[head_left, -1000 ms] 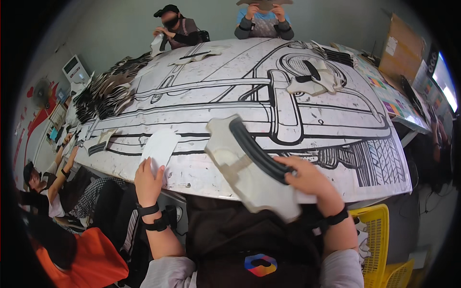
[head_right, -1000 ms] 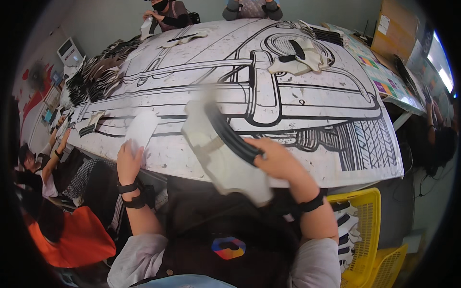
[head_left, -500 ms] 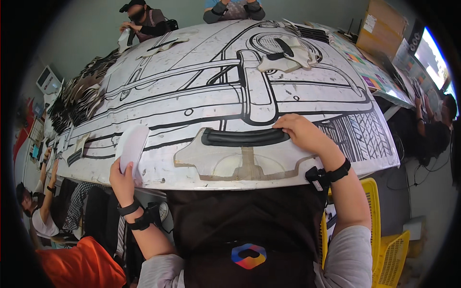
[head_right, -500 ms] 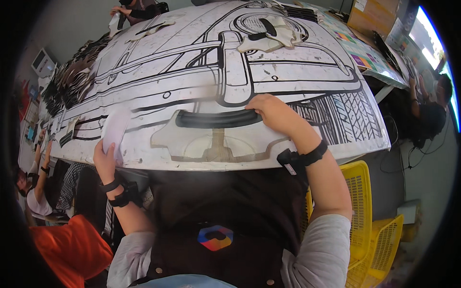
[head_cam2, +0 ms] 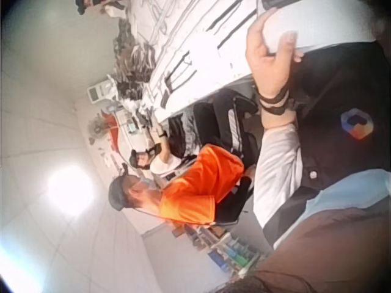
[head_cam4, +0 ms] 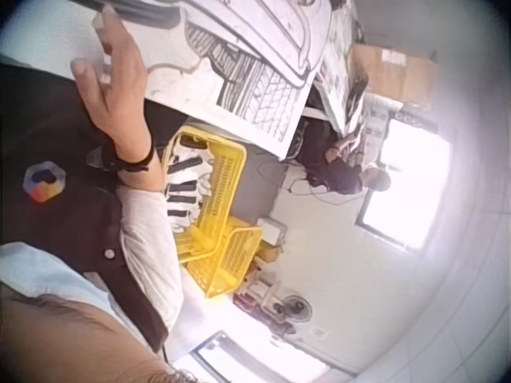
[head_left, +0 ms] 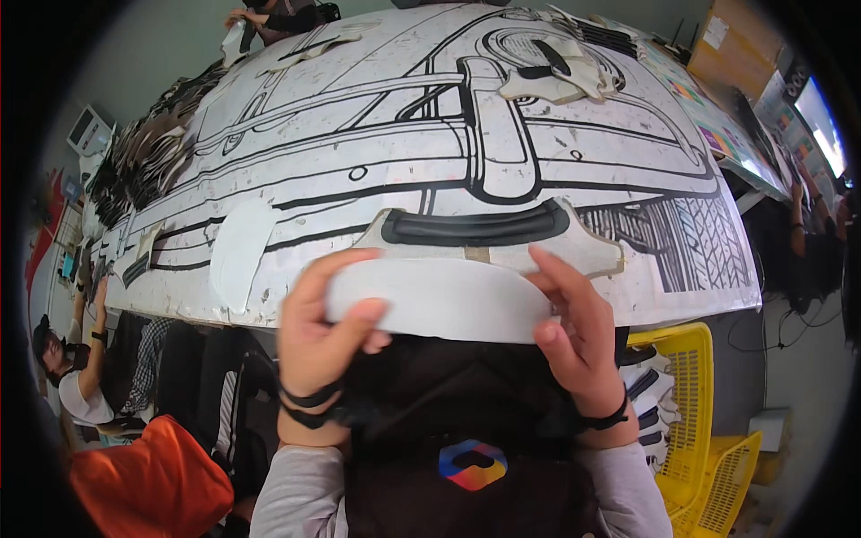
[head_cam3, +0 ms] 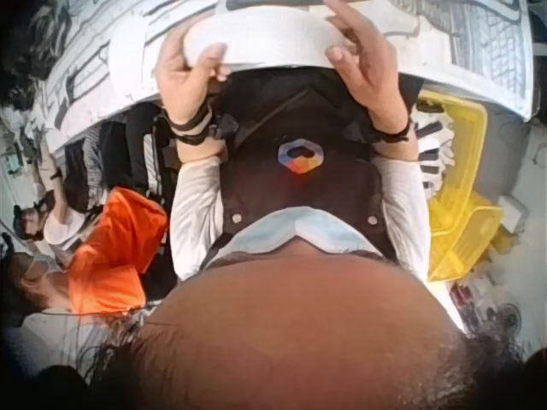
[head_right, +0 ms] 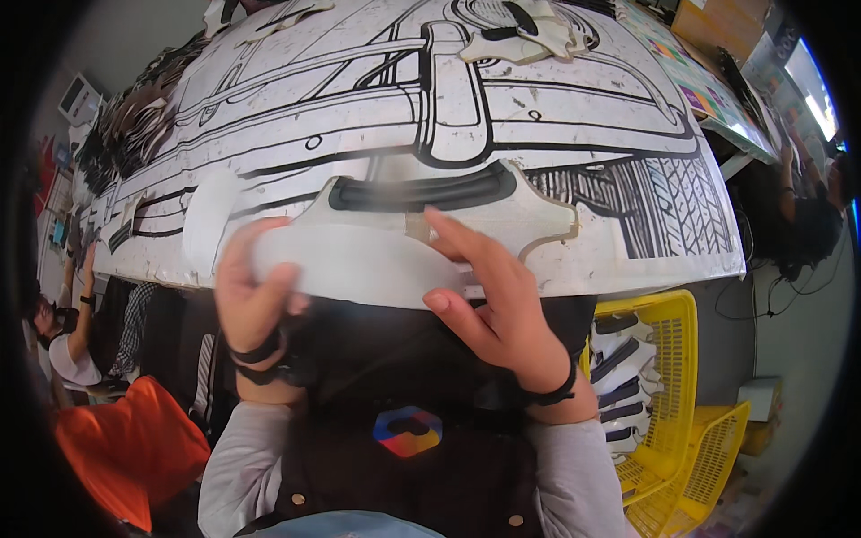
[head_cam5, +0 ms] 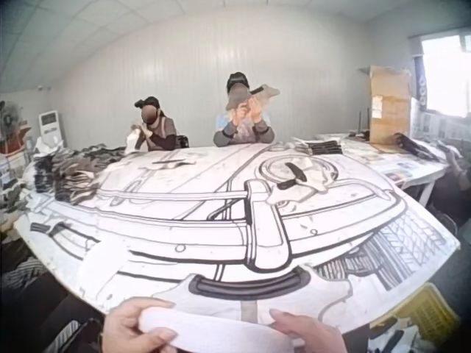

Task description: Manually aligning and pressing together layers of shoe components for assembly.

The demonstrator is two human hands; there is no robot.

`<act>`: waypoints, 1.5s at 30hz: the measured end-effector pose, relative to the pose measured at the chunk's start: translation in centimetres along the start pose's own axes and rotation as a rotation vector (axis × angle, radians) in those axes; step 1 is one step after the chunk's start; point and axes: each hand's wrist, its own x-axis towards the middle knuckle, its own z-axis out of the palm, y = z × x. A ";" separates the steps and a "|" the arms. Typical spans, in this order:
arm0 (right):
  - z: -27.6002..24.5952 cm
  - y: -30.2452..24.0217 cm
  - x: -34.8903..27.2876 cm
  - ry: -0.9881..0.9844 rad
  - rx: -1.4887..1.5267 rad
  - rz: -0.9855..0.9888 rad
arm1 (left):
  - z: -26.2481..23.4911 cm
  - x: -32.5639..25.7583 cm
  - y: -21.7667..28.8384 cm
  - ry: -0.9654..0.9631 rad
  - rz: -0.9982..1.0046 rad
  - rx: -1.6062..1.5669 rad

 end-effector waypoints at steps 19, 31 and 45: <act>0.8 5.6 -1.5 0.363 -0.565 -0.251 | 1.0 1.3 -7.6 0.107 0.576 0.998; 1.7 7.1 -2.5 0.410 -0.467 -0.145 | 2.3 1.1 -8.1 0.225 0.511 0.842; 1.3 6.9 -1.9 0.259 -0.565 -0.261 | 1.6 1.2 -8.4 0.114 0.611 0.829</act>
